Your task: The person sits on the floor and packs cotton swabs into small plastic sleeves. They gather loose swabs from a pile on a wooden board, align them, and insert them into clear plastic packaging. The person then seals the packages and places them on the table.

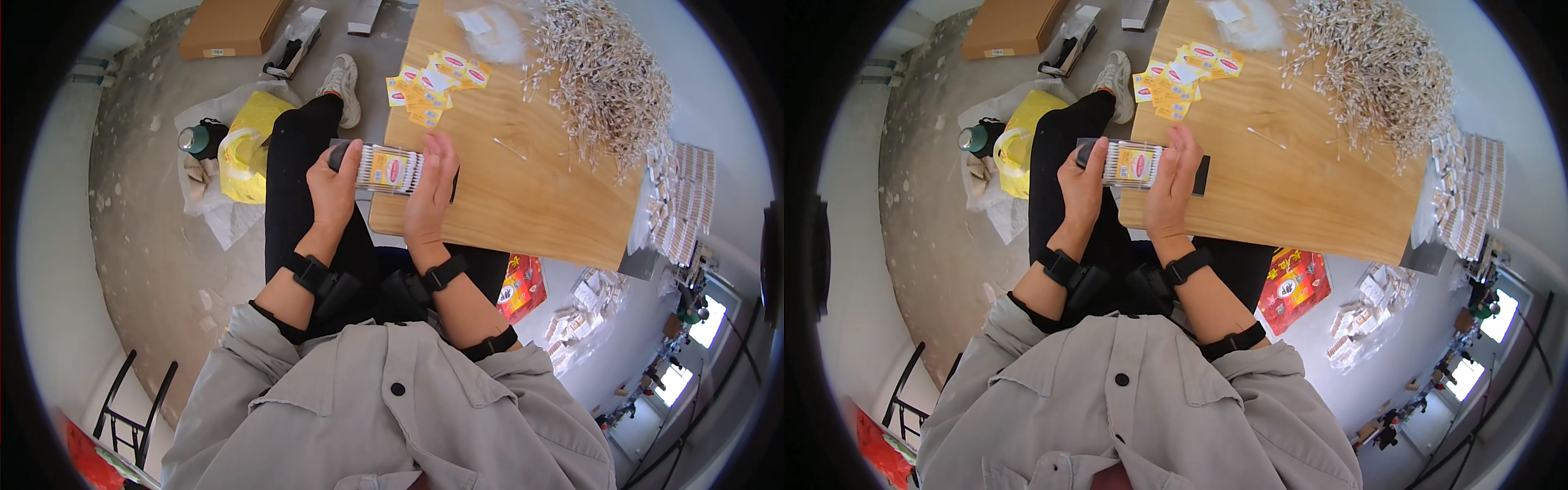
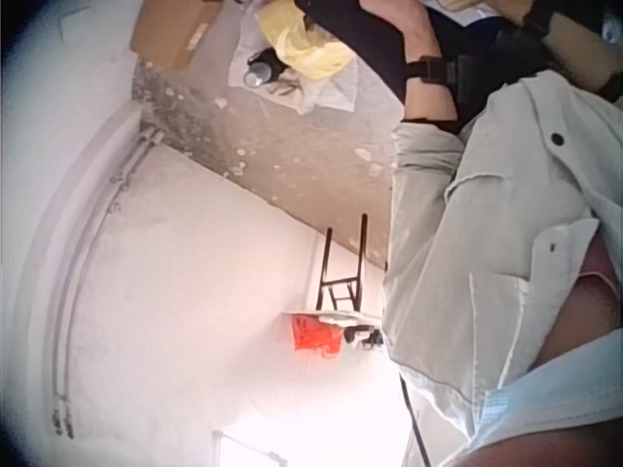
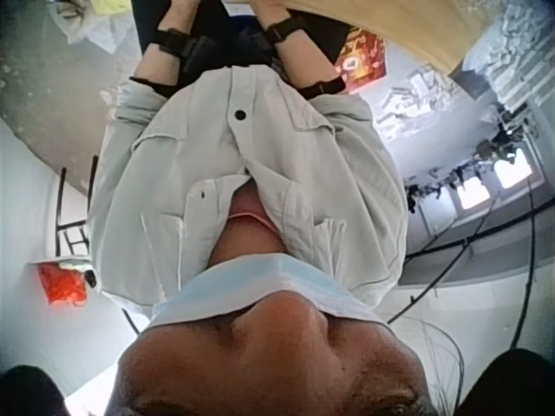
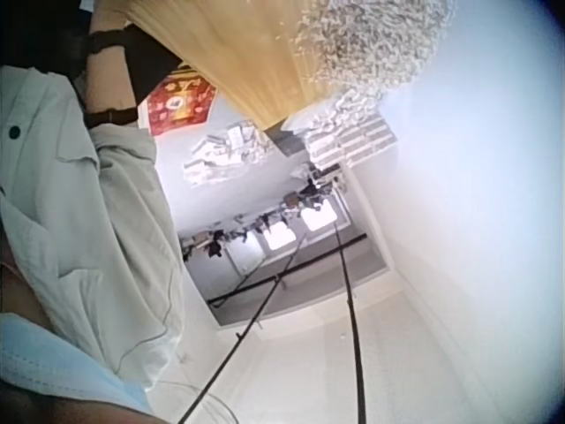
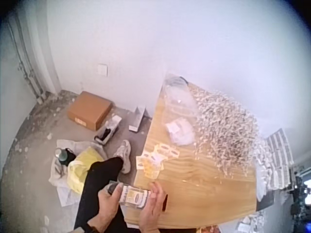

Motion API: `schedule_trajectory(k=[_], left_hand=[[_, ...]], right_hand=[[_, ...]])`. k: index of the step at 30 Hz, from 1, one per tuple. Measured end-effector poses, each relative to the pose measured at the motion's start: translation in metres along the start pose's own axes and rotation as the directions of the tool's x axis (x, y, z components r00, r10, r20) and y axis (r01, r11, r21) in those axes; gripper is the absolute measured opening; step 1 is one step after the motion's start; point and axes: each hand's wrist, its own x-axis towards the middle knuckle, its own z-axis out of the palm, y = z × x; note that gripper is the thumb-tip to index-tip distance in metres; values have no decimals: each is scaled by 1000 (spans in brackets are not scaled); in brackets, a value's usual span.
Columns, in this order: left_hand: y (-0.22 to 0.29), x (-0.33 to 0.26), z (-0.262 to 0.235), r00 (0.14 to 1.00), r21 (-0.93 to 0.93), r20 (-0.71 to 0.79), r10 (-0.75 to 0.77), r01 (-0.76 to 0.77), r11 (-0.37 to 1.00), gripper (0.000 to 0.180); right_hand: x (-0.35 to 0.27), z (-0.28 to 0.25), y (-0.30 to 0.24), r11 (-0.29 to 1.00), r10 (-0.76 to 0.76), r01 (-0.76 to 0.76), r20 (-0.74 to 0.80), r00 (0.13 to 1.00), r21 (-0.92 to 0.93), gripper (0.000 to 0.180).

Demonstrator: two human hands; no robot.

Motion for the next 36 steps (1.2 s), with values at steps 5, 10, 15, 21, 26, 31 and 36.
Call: schedule_trajectory(k=[5, 10, 15, 21, 26, 31, 36], left_hand=[[4, -2, -1, 1000, 63, -26, -13, 14, 998, 29], [7, -4, 1, 1000, 99, -31, -7, 10, 995, 28], [-4, -1, -1, 998, 153, -50, 40, -32, 988, 26], [3, 1, -10, 1000, 139, -3, -18, 18, 990, 22], [30, -12, -10, 815, 544, 15, 579, -493, 679, 37], [48, -53, 66, 648, 468, 631, 427, -756, 457, 58], [6, -66, 132, 527, 493, 807, 268, -850, 189, 75]], right_hand=[[-1, 10, -6, 999, 4, -4, 16, 1000, -32, 41], [-4, 20, -6, 995, 7, -9, -19, 1000, -97, 43], [-6, 20, -3, 977, 7, -8, -5, 1000, -215, 41], [18, -28, -1, 987, 51, -64, -90, 995, -146, 41], [72, -135, 36, 584, -434, 126, -178, 883, -802, 40], [80, -154, 43, 780, -117, 107, 25, 993, -617, 22], [87, -181, 52, 838, -220, 146, -81, 972, -526, 26]])
